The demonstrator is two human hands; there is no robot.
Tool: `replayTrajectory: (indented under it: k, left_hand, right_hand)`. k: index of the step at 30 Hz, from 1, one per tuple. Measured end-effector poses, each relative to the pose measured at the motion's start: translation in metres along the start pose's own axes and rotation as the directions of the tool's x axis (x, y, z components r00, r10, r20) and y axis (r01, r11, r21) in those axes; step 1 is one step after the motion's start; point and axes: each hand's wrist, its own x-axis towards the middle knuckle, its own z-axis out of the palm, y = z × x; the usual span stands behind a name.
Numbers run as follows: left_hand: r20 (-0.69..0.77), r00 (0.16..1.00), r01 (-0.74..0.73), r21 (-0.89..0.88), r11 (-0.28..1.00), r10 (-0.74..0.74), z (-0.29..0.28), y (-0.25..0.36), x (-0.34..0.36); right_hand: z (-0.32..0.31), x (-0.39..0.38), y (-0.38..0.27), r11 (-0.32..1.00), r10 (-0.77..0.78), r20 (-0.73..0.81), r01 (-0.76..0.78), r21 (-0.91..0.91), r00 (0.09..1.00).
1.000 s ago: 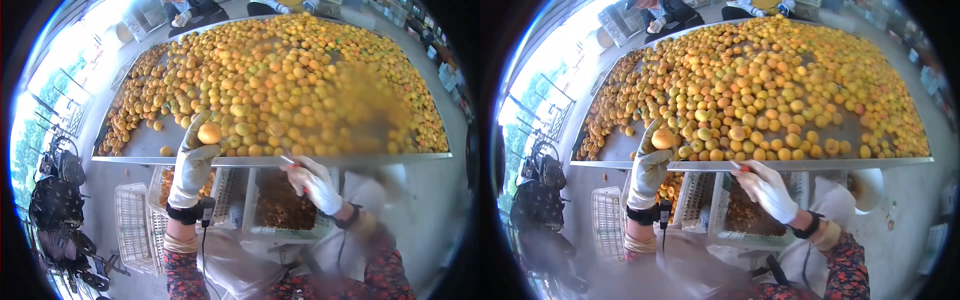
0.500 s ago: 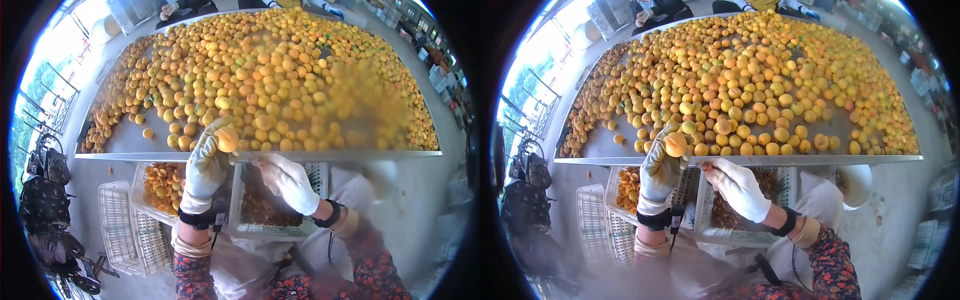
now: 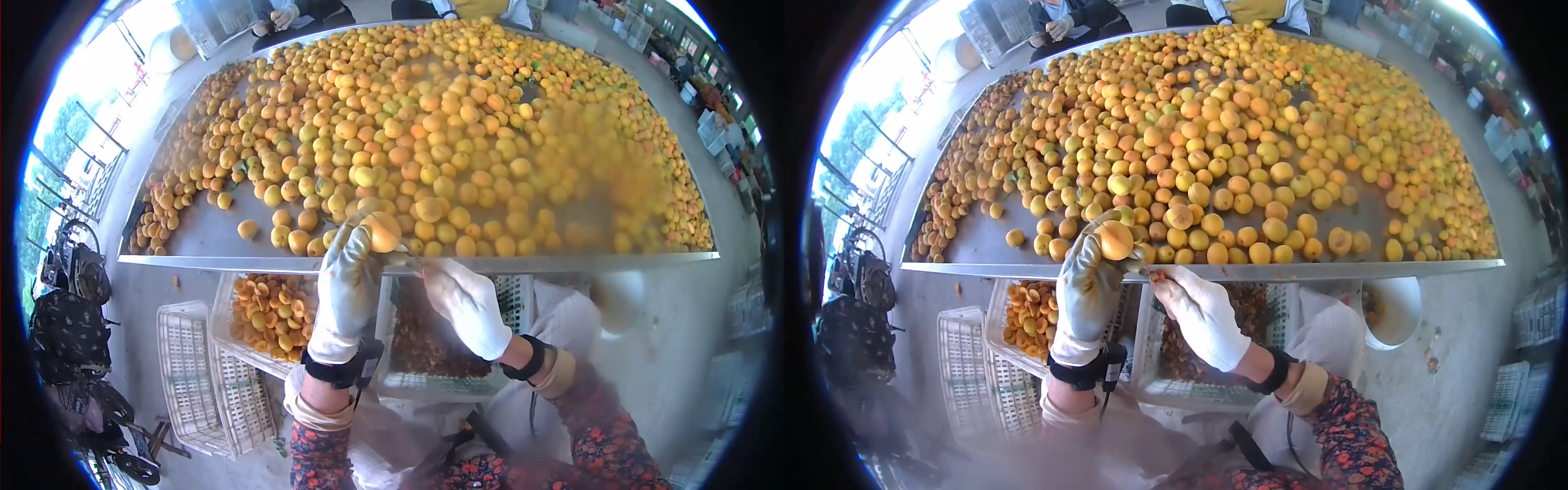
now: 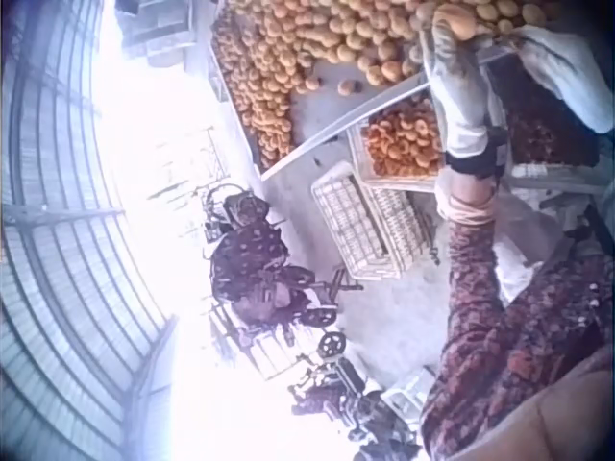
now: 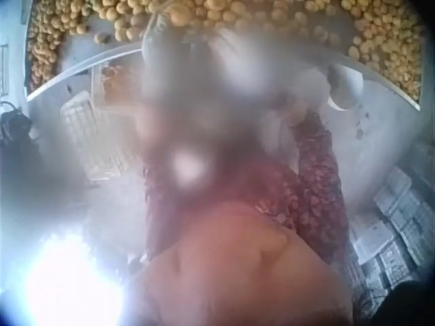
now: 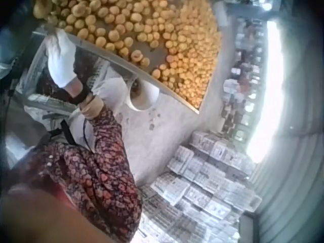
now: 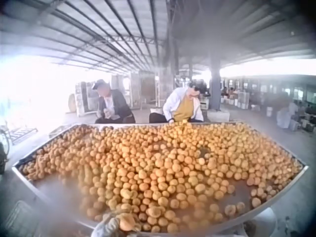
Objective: Manually pitting apricots using a curved pitting knife at a processing table.
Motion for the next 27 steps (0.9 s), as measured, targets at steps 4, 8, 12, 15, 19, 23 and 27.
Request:
replayTrajectory:
  k: [4, 8, 12, 15, 19, 23, 27]
  left_hand:
    - [0.043, 0.996, 0.084, -0.250, 0.965, -0.076, 0.004, 0.000, 0.000]
    - [0.068, 0.979, 0.204, -0.378, 0.903, -0.193, 0.002, -0.010, 0.006]
    - [0.073, 0.982, 0.191, -0.355, 0.915, -0.177, 0.005, -0.022, 0.009]
    - [0.006, 0.958, 0.202, -0.724, 0.660, -0.286, 0.021, -0.038, 0.009]
    - [0.067, 0.967, 0.254, -0.359, 0.898, -0.247, 0.011, -0.048, 0.012]
    - [0.045, 0.987, 0.158, -0.453, 0.877, -0.154, 0.018, -0.045, 0.009]
    - [-0.071, 0.963, 0.179, -0.550, 0.816, -0.260, 0.018, -0.047, 0.009]
  right_hand:
    - [-0.004, 0.006, -0.011, 0.963, 0.239, 0.054, -0.243, 0.114, 0.970]
    - [-0.007, 0.010, -0.013, 0.959, 0.257, 0.014, -0.257, 0.119, 0.966]
    - [0.000, 0.020, -0.012, 0.950, 0.276, -0.021, -0.269, 0.160, 0.961]
    - [0.005, 0.023, 0.013, 0.971, 0.227, -0.025, -0.225, 0.077, 0.973]
    - [-0.003, 0.023, 0.016, 0.977, 0.215, -0.060, -0.214, 0.010, 0.975]
    - [-0.008, 0.023, 0.023, 0.981, 0.183, -0.071, -0.187, -0.054, 0.981]
    - [-0.004, 0.024, 0.030, 0.977, 0.018, -0.079, -0.034, -0.212, 0.997]
